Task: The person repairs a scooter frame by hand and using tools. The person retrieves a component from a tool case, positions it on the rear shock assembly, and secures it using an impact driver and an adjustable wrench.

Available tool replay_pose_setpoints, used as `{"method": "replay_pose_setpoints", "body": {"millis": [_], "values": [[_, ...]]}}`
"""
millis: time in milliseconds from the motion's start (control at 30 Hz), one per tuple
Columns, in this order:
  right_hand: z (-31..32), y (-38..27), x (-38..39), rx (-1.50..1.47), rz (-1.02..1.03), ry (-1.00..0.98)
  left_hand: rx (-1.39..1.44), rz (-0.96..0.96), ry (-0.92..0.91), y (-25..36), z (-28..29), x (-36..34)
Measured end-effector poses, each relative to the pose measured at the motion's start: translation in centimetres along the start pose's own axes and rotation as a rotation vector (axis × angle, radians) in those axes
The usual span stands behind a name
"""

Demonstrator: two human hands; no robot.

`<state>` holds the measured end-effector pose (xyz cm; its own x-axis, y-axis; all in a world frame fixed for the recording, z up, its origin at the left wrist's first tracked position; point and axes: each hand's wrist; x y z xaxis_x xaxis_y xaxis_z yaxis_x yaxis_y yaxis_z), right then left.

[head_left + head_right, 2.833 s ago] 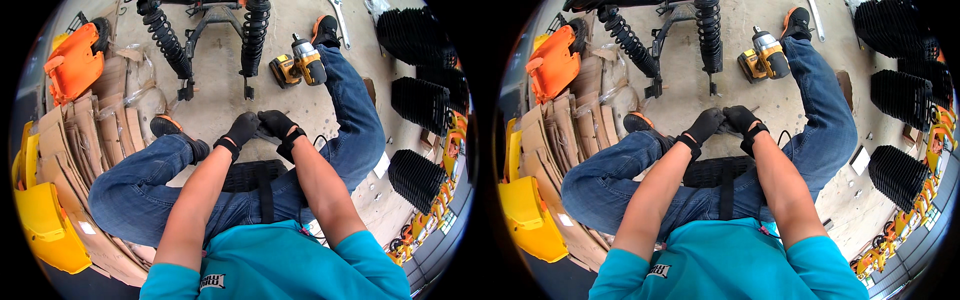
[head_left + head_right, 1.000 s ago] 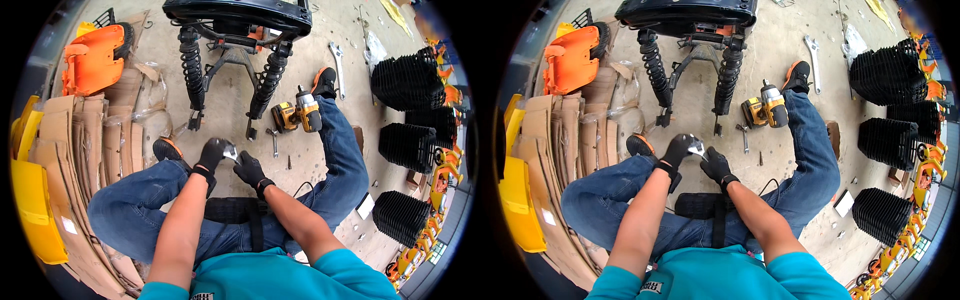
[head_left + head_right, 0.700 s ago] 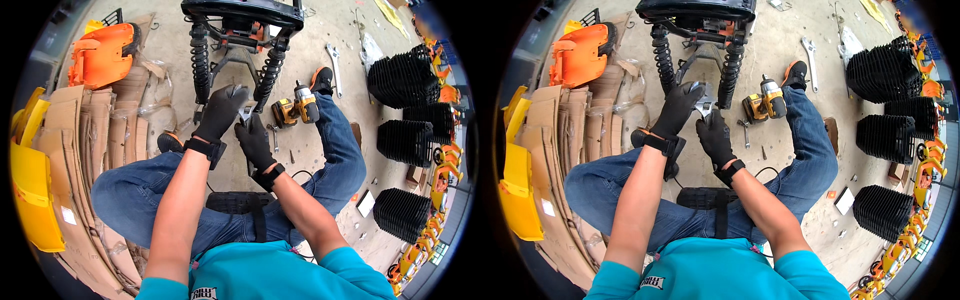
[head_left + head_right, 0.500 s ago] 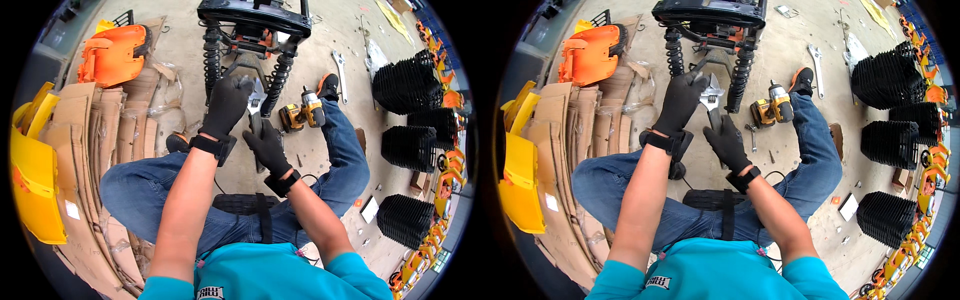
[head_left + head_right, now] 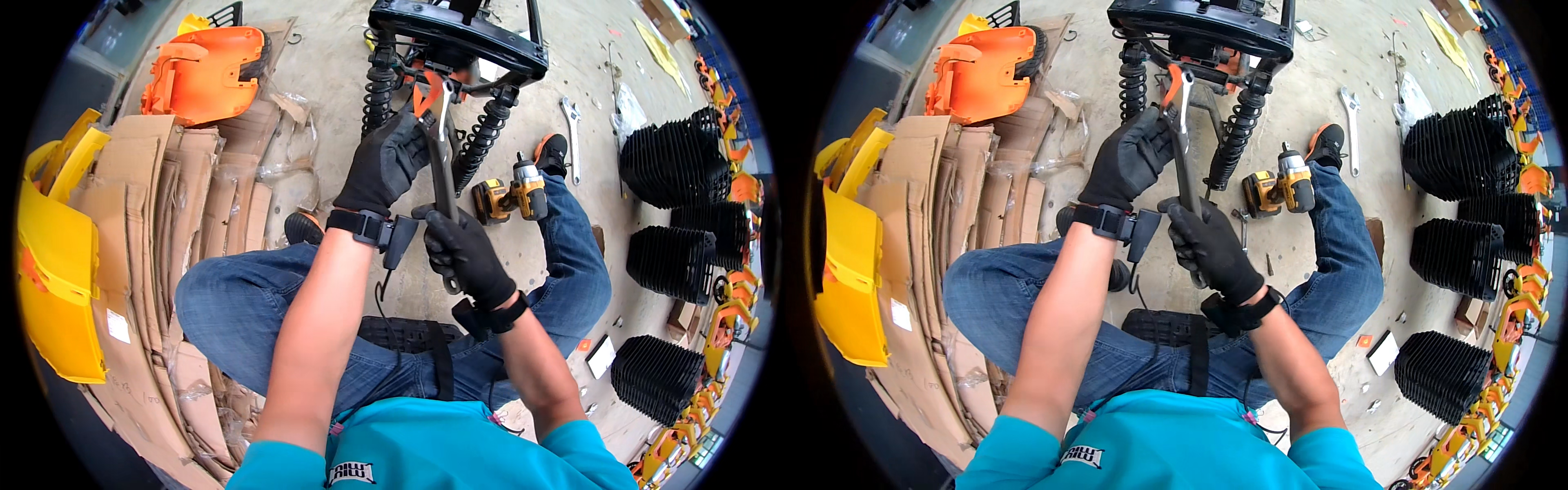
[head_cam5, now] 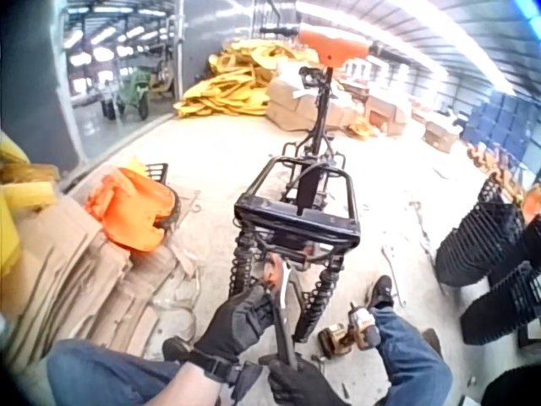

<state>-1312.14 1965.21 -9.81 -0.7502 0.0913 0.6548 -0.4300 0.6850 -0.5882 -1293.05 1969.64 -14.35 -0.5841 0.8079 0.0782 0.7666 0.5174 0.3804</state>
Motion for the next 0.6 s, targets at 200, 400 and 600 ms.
{"method": "replay_pose_setpoints", "body": {"millis": [200, 400, 600], "values": [[0.4, -4.0, 0.9, 0.139, -0.050, -0.079, 0.237, -0.103, 0.040, -2.0, 1.5, -2.1], [0.4, -6.2, 0.7, 0.337, -0.043, 0.011, 0.283, -0.096, 0.004, -3.0, 0.5, -3.1], [1.6, -7.3, -0.1, 0.380, -0.108, 0.034, 0.403, -0.110, 0.034, -3.6, 0.2, -3.4]]}}
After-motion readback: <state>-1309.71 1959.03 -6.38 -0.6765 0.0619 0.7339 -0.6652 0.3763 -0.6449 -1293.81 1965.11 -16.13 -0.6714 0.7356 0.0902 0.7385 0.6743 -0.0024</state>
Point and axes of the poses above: each hand's wrist, its own x-axis away from the middle knuckle, its own z-axis out of the back of the hand, y = z × x, and after that the axes turned 12 degrees about -z, right-handed
